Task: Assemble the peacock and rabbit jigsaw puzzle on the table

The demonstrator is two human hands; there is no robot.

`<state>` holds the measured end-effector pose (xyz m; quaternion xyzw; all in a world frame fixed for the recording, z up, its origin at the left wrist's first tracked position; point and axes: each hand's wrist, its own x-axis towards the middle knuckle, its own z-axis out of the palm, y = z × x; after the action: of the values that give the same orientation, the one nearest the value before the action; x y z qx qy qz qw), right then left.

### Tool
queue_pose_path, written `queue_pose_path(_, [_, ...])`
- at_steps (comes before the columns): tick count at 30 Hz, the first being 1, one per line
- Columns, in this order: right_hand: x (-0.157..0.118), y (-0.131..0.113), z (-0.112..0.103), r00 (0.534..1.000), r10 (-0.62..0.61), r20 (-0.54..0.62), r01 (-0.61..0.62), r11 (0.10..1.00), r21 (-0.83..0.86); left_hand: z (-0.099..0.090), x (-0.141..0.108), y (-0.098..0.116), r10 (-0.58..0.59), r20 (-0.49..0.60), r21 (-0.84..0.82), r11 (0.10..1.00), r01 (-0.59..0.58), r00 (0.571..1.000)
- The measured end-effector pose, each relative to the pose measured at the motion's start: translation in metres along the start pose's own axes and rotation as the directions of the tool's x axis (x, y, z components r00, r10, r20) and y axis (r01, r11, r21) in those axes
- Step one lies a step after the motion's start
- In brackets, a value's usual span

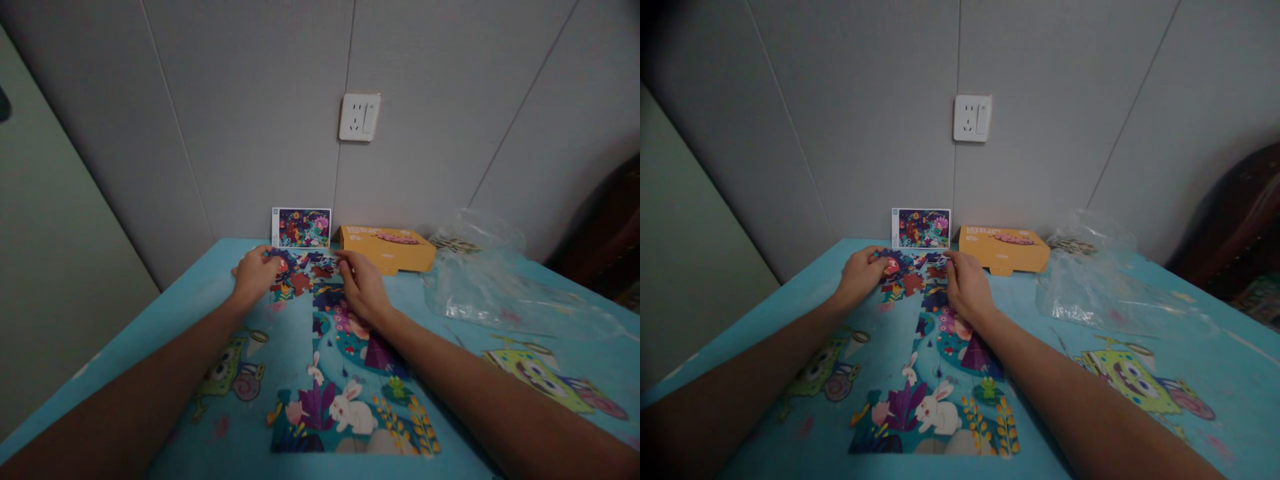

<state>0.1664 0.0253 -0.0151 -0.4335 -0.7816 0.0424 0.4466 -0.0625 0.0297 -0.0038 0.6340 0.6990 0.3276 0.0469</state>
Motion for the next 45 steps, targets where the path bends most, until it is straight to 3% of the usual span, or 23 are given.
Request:
queue_pose_path(3, [0.003, 0.008, 0.002, 0.998, 0.062, 0.025, -0.06, 0.996, -0.066, -0.003, 0.007, -0.008, -0.211, -0.01, 0.048, 0.976, 0.211, 0.977])
queue_pose_path(4, [0.004, 0.01, 0.003, 0.996, 0.077, 0.034, -0.074, 0.994, -0.085, -0.003, 0.007, -0.009, -0.216, 0.009, 0.077, 0.974, 0.215, 0.976])
queue_pose_path(8, [0.003, 0.009, 0.006, 0.993, 0.096, 0.07, -0.085, 0.986, -0.143, 0.001, 0.002, -0.007, -0.146, -0.017, 0.227, 0.963, 0.146, 0.989])
queue_pose_path(11, [0.002, 0.007, 0.007, 0.989, 0.102, 0.111, -0.084, 0.983, -0.161, 0.007, -0.001, -0.005, 0.04, -0.016, 0.247, 0.968, -0.035, 0.999])
queue_pose_path(14, [0.001, 0.006, 0.008, 0.985, 0.112, 0.13, -0.091, 0.984, -0.153, 0.016, 0.0, -0.006, 0.188, 0.072, 0.219, 0.955, -0.199, 0.98])
queue_pose_path(18, [0.001, 0.005, 0.008, 0.981, 0.125, 0.147, -0.104, 0.984, -0.142, 0.023, 0.005, -0.012, 0.223, 0.227, 0.224, 0.936, -0.273, 0.948])
queue_pose_path(34, [0.001, 0.003, 0.012, 0.976, 0.088, 0.199, -0.057, 0.986, -0.155, 0.023, 0.004, -0.01, 0.221, 0.236, 0.155, 0.953, -0.262, 0.946])
queue_pose_path(45, [0.001, 0.001, 0.017, 0.969, 0.04, 0.242, -0.001, 0.987, -0.159, 0.022, 0.004, 0.009, 0.184, 0.252, 0.191, 0.953, -0.235, 0.95])
